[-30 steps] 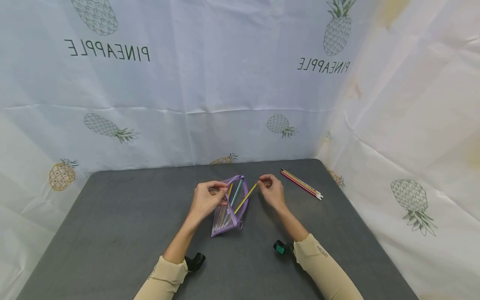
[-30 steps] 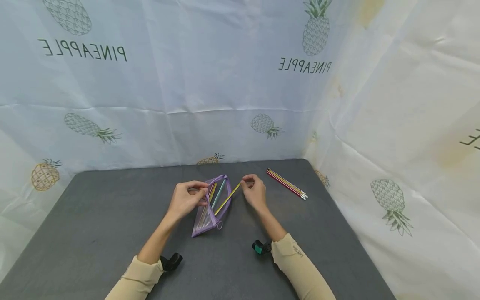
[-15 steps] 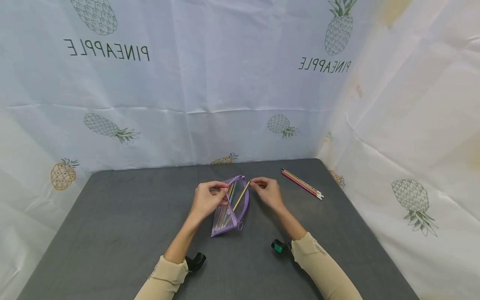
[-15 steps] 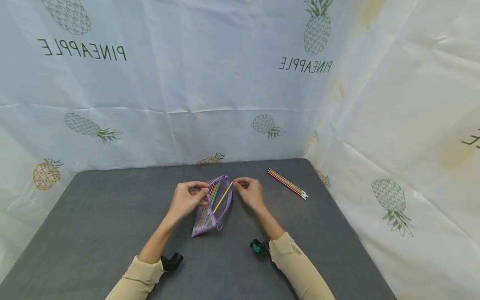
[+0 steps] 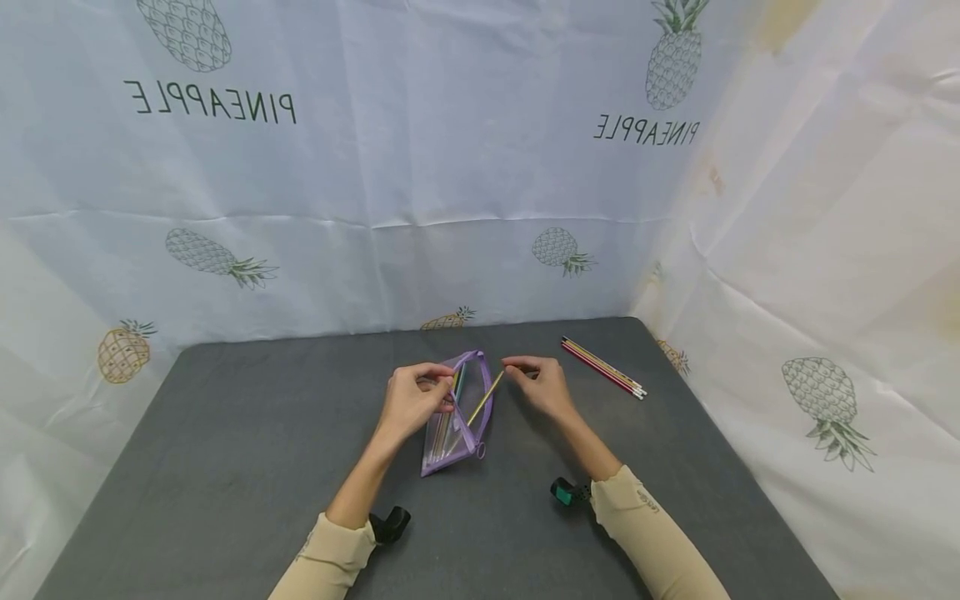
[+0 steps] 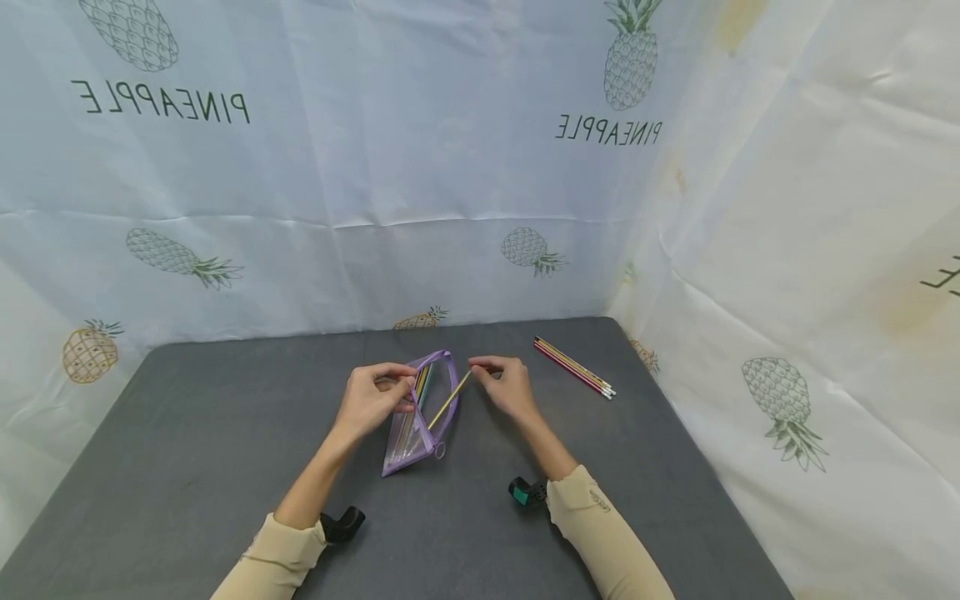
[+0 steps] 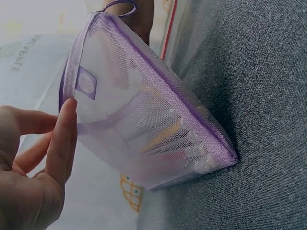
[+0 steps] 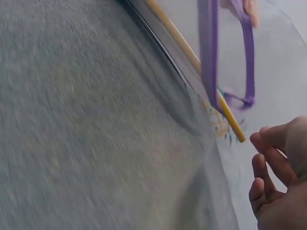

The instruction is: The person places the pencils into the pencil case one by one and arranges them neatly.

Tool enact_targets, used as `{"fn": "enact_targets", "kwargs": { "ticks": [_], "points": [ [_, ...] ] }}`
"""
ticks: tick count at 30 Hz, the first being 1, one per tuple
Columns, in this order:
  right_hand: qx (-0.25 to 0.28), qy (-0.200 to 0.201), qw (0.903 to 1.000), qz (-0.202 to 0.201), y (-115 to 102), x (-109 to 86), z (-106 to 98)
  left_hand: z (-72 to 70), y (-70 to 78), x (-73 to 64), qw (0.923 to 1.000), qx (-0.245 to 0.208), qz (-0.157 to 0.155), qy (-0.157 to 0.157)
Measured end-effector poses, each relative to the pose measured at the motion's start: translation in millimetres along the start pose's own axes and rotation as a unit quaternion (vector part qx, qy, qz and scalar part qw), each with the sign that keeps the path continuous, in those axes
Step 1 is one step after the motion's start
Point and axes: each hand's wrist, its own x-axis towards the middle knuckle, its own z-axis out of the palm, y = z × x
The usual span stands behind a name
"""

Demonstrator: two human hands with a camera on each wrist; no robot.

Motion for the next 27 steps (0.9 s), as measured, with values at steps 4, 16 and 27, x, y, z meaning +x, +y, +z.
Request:
{"fn": "enact_targets", "kwargs": {
  "ticks": [4, 16, 27],
  "points": [
    [-0.009, 0.01, 0.9999, 0.005, 11.7, 3.5, -16.6, -1.2, 0.2, -0.4, 1.0, 0.0, -0.002, 0.002],
    [-0.143, 0.108, 0.9825, 0.052, 77.6, 6.1, -75.5, -2.8, -1.0, -0.5, 1.0, 0.001, 0.0, 0.002],
    [-0.24, 0.099, 0.9636, 0.064, 95.1, 1.5, -91.2, -2.8, -0.2, 1.0, 1.0, -0.002, 0.0, 0.0]
  ]
}}
